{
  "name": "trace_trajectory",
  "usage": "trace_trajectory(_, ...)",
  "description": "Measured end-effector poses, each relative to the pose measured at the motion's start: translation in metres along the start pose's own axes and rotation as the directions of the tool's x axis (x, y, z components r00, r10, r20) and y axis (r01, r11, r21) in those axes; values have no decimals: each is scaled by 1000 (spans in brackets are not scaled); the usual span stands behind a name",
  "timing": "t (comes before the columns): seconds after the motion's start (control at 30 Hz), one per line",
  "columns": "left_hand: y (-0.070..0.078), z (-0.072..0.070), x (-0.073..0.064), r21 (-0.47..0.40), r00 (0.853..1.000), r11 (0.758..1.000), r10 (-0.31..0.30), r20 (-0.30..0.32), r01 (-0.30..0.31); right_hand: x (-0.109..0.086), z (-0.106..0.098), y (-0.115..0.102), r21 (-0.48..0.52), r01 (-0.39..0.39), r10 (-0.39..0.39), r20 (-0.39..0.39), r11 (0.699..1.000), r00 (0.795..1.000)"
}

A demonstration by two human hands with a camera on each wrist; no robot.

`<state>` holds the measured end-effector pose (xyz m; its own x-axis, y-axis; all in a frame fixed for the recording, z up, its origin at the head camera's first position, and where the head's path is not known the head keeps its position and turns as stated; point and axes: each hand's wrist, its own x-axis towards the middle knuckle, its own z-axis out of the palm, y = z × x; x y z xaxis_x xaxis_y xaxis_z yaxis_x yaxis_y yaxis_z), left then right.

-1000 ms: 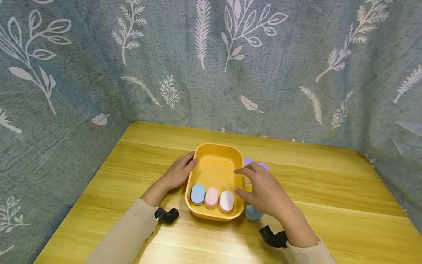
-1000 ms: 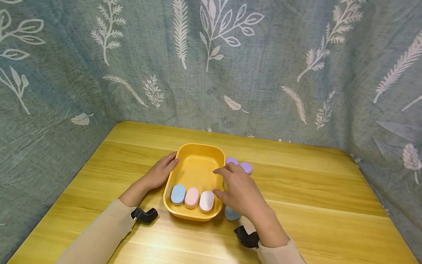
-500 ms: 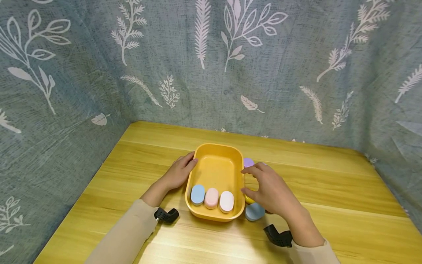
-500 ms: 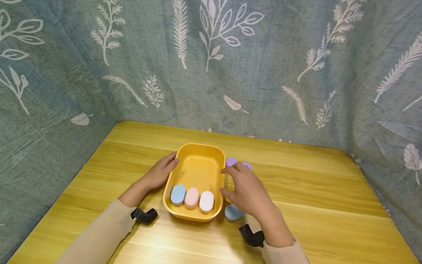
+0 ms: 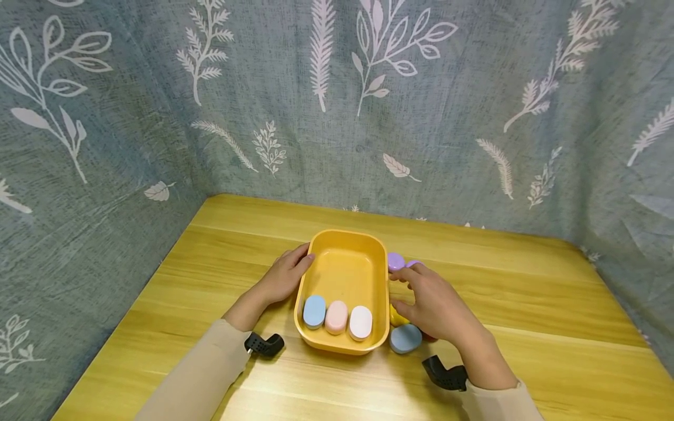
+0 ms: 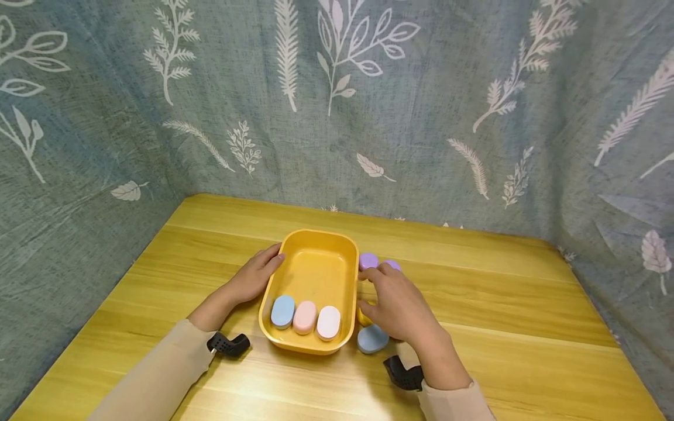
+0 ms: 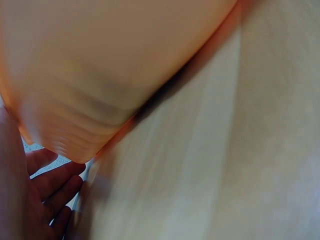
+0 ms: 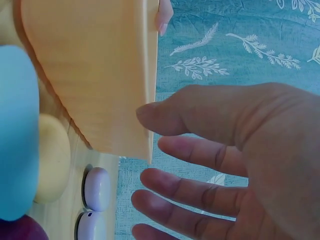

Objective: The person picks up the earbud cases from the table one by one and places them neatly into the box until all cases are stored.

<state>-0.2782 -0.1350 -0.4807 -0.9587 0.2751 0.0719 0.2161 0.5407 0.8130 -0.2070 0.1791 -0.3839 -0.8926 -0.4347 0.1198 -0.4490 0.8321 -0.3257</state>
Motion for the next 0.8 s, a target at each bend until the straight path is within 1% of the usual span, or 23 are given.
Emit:
trace_trajectory(0.17,1,1,0,17,1000,1000,-9,-13,10,0,2,3,-5,-7,7,26,1000,1000)
trace_trajectory(0.33,1,1,1,23,1000,1000,-20,-13,21,2,5,7,-34,-18,19,55,999,998)
trace_trajectory(0.63,2,0,-1,11,1000,1000,1,-13,-1,3,8,10,-46,-79,84,113,996,990)
trace_trajectory(0.8,2,0,-2,11,1000,1000,-7,-13,8,4,12,11,-66,-98,106,126,993,986)
